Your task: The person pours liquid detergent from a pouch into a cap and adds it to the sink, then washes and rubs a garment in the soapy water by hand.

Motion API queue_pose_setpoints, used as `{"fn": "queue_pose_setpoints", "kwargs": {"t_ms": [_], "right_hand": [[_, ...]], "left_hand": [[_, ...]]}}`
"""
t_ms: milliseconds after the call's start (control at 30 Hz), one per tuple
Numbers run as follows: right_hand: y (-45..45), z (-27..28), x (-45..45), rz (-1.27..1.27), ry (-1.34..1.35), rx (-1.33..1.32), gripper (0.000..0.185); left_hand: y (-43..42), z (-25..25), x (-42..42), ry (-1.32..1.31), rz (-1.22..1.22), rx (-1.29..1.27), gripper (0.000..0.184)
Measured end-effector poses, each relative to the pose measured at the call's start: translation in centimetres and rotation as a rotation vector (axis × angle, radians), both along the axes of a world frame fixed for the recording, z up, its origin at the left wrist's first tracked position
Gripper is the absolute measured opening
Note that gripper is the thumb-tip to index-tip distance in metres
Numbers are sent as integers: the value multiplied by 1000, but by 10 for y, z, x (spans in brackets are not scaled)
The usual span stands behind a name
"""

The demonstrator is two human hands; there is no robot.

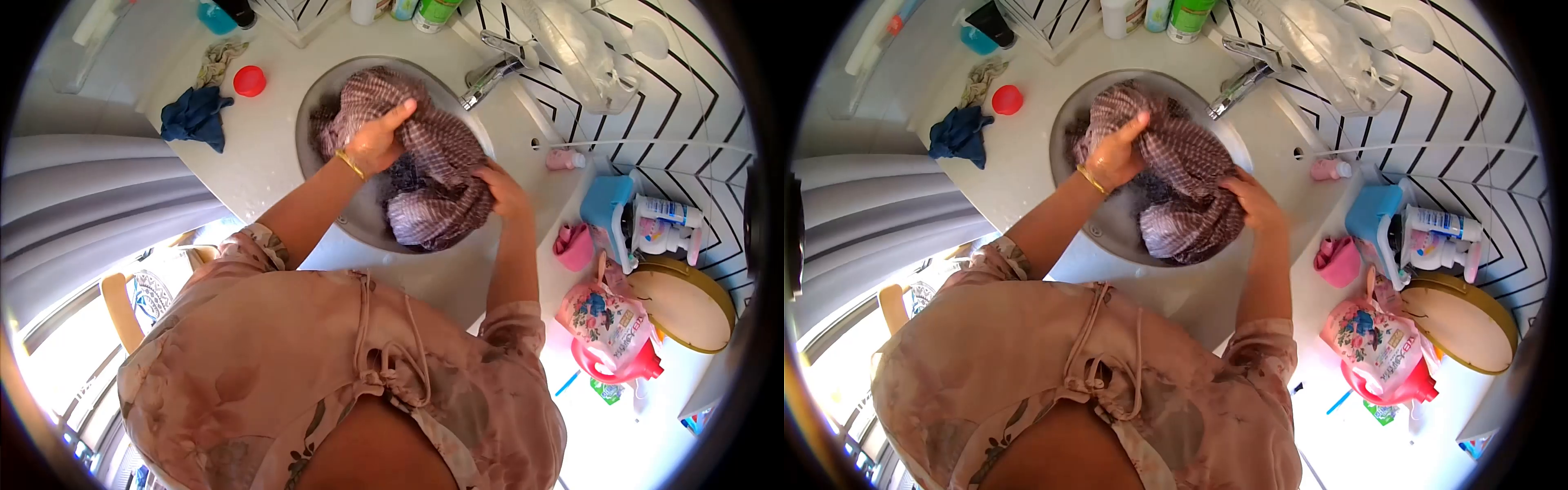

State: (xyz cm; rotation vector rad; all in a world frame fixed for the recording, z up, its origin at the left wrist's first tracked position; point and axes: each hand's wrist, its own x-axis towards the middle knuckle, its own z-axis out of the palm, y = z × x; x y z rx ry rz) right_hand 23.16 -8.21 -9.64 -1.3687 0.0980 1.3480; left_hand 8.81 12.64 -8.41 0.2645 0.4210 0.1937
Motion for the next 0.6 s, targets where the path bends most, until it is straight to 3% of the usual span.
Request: {"fn": "queue_pose_setpoints", "kwargs": {"t_ms": [33,67,133,233,367,467,567,600], "right_hand": [[4,-32,3,22,-87,-28,43],[10,-62,3,45,-174,-56,42],[27,-112,-6,150,-574,-459,43],[58,-121,-35,307,-1124,-743,42],[86,-120,-33,625,-1075,-744,41],[91,-167,-11,766,-821,-794,41],[80,-179,17,739,-765,-659,34],[79,-165,10,425,-658,-510,33]], "left_hand": [[-7,-20,0,74,30,27,34],[-10,-43,-8,153,-109,517,36],[-11,-96,-27,298,-400,1501,40],[-28,-147,-8,619,-303,200,52],[-35,-176,-4,617,-475,320,75],[-30,-161,1,680,-559,417,75],[-28,-174,6,703,-427,318,59],[-27,-185,9,604,-413,371,55]]}}
